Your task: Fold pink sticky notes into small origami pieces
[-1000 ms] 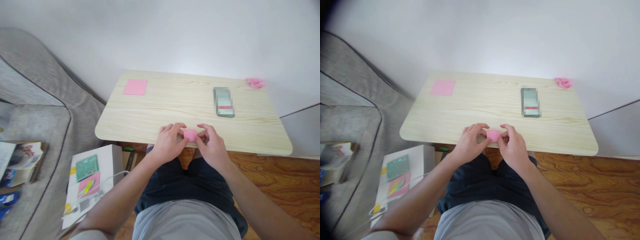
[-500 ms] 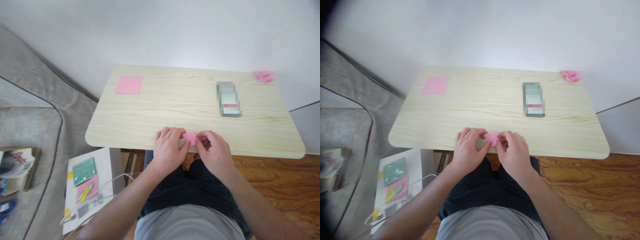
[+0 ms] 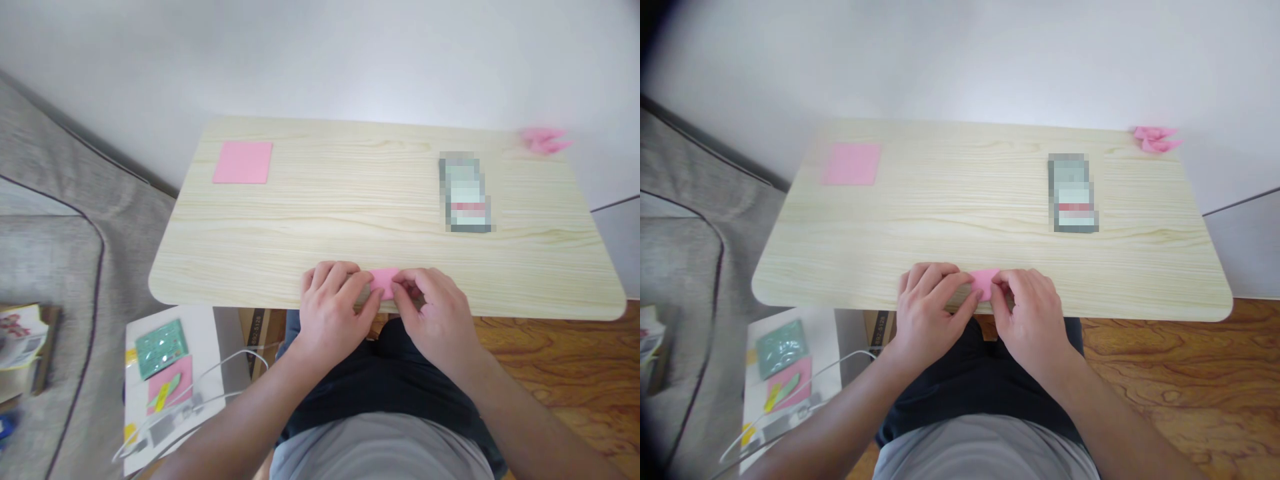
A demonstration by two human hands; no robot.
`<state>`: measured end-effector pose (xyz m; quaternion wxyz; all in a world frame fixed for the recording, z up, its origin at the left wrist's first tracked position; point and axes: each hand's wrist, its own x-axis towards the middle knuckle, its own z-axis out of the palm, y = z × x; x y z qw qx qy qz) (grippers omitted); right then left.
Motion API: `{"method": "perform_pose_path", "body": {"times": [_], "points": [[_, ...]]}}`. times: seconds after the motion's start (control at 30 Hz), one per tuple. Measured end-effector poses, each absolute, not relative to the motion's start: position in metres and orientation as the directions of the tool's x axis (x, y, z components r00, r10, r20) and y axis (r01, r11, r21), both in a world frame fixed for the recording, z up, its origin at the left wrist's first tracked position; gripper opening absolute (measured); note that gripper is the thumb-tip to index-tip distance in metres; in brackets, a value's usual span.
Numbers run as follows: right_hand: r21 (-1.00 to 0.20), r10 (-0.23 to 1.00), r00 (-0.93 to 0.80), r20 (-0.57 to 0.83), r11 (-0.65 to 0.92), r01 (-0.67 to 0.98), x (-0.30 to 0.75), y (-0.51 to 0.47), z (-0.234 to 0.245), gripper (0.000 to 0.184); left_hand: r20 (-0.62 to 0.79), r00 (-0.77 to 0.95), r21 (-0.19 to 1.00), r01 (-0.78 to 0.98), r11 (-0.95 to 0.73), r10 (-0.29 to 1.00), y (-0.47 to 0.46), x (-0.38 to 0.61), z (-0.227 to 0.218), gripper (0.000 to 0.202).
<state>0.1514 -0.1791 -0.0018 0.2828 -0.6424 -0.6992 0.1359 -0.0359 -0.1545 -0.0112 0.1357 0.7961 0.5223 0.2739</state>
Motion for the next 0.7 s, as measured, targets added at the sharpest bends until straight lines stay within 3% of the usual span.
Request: {"method": "perform_pose_path", "body": {"times": [0.7], "points": [[-0.52, 0.957, -0.011, 0.291, 0.168, 0.837, 0.1473, -0.1827, -0.0059, 0.003, 0.388, 0.31, 0.424, 0.776, -0.467, 0.868, -0.154, -0.0332, -0.0176, 0.01]]}}
